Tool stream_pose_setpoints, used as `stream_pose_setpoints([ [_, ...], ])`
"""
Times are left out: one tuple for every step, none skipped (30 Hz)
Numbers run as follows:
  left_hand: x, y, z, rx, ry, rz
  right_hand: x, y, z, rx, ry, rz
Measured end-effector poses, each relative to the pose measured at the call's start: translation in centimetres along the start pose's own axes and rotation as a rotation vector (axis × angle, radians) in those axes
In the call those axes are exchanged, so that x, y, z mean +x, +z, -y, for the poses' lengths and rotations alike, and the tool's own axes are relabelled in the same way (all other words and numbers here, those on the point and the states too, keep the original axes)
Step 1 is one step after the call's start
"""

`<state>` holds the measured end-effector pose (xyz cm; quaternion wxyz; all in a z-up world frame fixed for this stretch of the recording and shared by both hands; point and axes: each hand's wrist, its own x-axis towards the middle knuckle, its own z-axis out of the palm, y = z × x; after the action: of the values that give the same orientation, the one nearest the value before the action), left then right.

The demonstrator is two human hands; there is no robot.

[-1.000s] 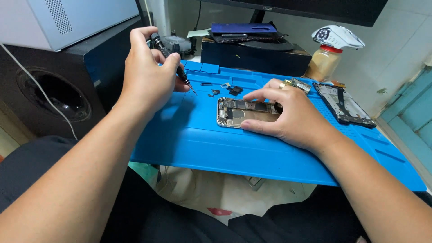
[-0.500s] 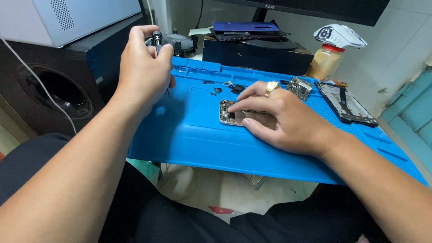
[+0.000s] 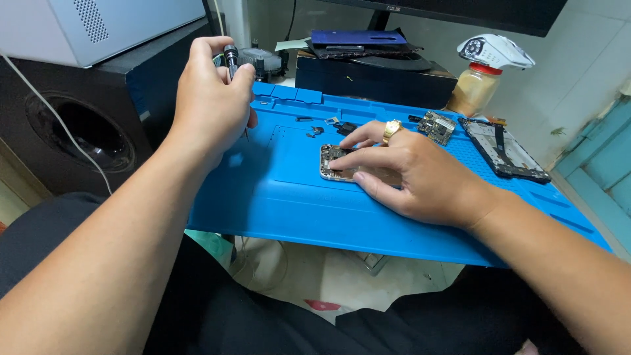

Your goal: Disassembling internal components of a smartphone using a screwdriver and manual manipulation on a repair mat.

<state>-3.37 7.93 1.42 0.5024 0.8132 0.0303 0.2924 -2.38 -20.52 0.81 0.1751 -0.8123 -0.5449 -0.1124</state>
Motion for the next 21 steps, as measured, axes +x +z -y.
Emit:
stream_pose_setpoints([
  [0.0,0.0,0.0,0.0,0.0,0.0,0.1,-0.1,0.0,0.0,0.0,0.0],
  [0.0,0.0,0.0,-0.007,0.001,0.0,0.2,-0.3,-0.1,-0.033,-0.026,0.023],
  [0.0,0.0,0.1,-0.013,0.001,-0.001,0.3,-0.4,-0.1,-0.066,-0.052,0.047],
  [0.0,0.0,0.0,-0.013,0.0,-0.001,0.4,-0.5,-0.1,-0.065,-0.052,0.048],
  [-0.1,-0.1,0.0,-0.02,0.01,0.007,0.5,-0.7,-0.1,-0.087,-0.074,0.07],
  [-0.1,-0.1,0.0,-0.027,0.02,0.014,0.7,-0.9,-0.1,-0.109,-0.096,0.092],
  [-0.1,-0.1,0.0,-0.028,0.019,0.013,0.6,-0.9,-0.1,-0.11,-0.097,0.094],
  [-0.1,-0.1,-0.1,-0.035,0.024,0.008,0.6,-1.0,-0.1,-0.12,-0.114,0.094],
  [-0.1,-0.1,-0.1,-0.04,0.028,0.005,0.6,-0.9,-0.1,-0.127,-0.13,0.094],
  [-0.2,-0.1,0.0,-0.038,0.026,0.005,0.6,-0.7,0.2,-0.125,-0.13,0.095],
  [-0.3,0.0,-0.2,-0.04,0.02,0.01,0.6,-0.6,0.4,-0.123,-0.144,0.074],
  [-0.3,0.1,-0.3,-0.042,0.013,0.014,0.5,-0.6,0.7,-0.122,-0.157,0.053],
  [-0.4,0.2,-0.4,-0.045,0.016,0.018,0.4,-0.7,0.6,-0.125,-0.153,0.052],
  [-0.6,0.3,-0.6,-0.053,0.002,0.027,0.3,-0.8,0.6,-0.105,-0.131,0.065],
  [-0.7,0.2,-0.7,-0.06,-0.012,0.031,0.4,-0.8,0.6,-0.085,-0.116,0.078],
  [-0.8,0.4,-1.2,-0.061,-0.01,0.029,0.3,-1.0,0.6,-0.088,-0.117,0.078],
  [-1.1,0.4,-1.4,-0.104,-0.067,0.064,0.3,-0.9,0.6,-0.052,-0.014,0.069],
  [-1.3,0.5,-1.7,-0.146,-0.125,0.1,0.2,-0.7,0.7,-0.016,0.089,0.061],
  [-1.4,0.6,-1.9,-0.141,-0.123,0.105,0.5,-0.6,0.3,-0.012,0.092,0.056],
  [-1.5,0.6,-2.1,-0.062,-0.126,0.13,0.7,-0.5,-0.1,-0.009,0.131,-0.004],
  [-1.6,0.7,-2.3,0.013,-0.131,0.151,1.0,-0.5,-0.5,-0.008,0.167,-0.059],
])
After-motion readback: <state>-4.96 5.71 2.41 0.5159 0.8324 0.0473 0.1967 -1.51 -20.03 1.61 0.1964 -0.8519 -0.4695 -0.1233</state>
